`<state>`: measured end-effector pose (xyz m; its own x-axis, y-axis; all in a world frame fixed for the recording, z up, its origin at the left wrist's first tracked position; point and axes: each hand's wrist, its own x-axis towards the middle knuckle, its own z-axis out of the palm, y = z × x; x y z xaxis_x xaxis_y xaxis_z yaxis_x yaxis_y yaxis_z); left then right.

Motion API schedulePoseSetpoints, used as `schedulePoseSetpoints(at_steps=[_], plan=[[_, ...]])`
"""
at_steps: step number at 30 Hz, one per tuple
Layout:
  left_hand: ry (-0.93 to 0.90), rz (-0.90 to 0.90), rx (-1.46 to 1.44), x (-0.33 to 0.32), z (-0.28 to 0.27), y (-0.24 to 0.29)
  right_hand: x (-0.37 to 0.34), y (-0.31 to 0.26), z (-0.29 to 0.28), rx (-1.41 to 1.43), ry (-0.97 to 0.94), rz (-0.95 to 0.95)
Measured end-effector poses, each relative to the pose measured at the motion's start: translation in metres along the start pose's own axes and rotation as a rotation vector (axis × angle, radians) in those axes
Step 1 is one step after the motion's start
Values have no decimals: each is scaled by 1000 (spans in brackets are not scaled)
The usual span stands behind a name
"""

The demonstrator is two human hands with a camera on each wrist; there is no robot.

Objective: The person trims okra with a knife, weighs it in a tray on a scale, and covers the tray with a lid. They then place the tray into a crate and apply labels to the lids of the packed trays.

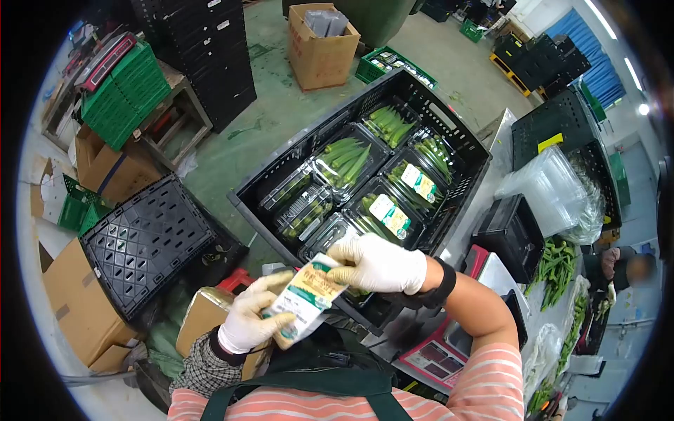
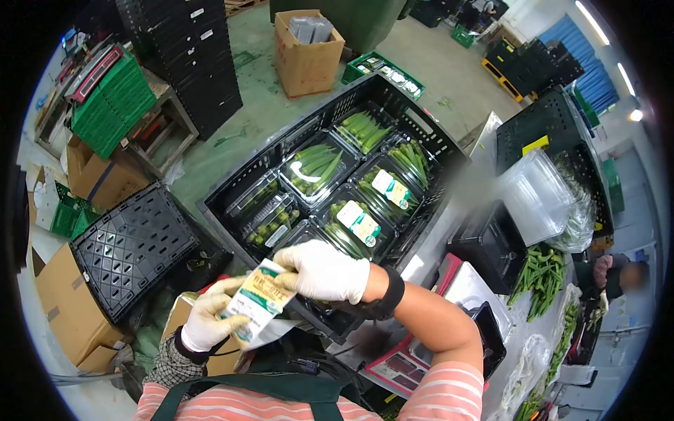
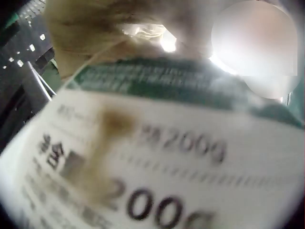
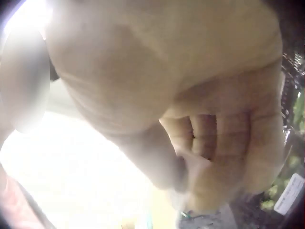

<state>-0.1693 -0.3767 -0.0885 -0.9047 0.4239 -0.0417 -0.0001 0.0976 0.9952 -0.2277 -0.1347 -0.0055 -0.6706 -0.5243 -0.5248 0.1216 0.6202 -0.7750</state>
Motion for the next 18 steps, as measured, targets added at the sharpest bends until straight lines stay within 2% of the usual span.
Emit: schedulePoseSetpoints(at_steps=[2, 3, 4, 6, 8, 10, 12, 13, 14, 15, 16, 17, 18], plan=[[-85, 221, 122, 4, 1, 8, 4, 5, 18, 26, -36, -34], [-115, 199, 31, 7, 5, 12, 5, 10, 28, -90, 15, -129], [-119, 199, 30, 5, 5, 10, 8, 12, 32, 58, -33, -136], [-158, -393, -460, 0, 5, 9, 6, 6, 28, 47, -57, -112], [-174, -416, -429, 2, 2, 8, 1, 1, 27, -263, 118, -267], [-181, -449, -233, 5, 0, 0, 2, 4, 26, -291, 192, -300], [-176, -455, -272, 13, 0, 1, 3, 7, 9, -450, 233, -327], [-238, -460, -362, 14, -4, 3, 2, 21, -16, -442, 392, -447], [-300, -467, -454, 15, -8, 5, 2, 34, -49, -354, 445, -442], [-311, -519, -401, 13, -13, 3, -7, 43, -91, -413, 410, -300], [-326, -579, -300, 9, -21, -7, -14, 52, -122, 18, 500, 49], [-248, -582, -224, 6, -26, -12, -10, 69, -137, -266, 541, -76], [-170, -585, -149, 4, -28, -14, -12, 143, -193, 133, 1022, 152]])
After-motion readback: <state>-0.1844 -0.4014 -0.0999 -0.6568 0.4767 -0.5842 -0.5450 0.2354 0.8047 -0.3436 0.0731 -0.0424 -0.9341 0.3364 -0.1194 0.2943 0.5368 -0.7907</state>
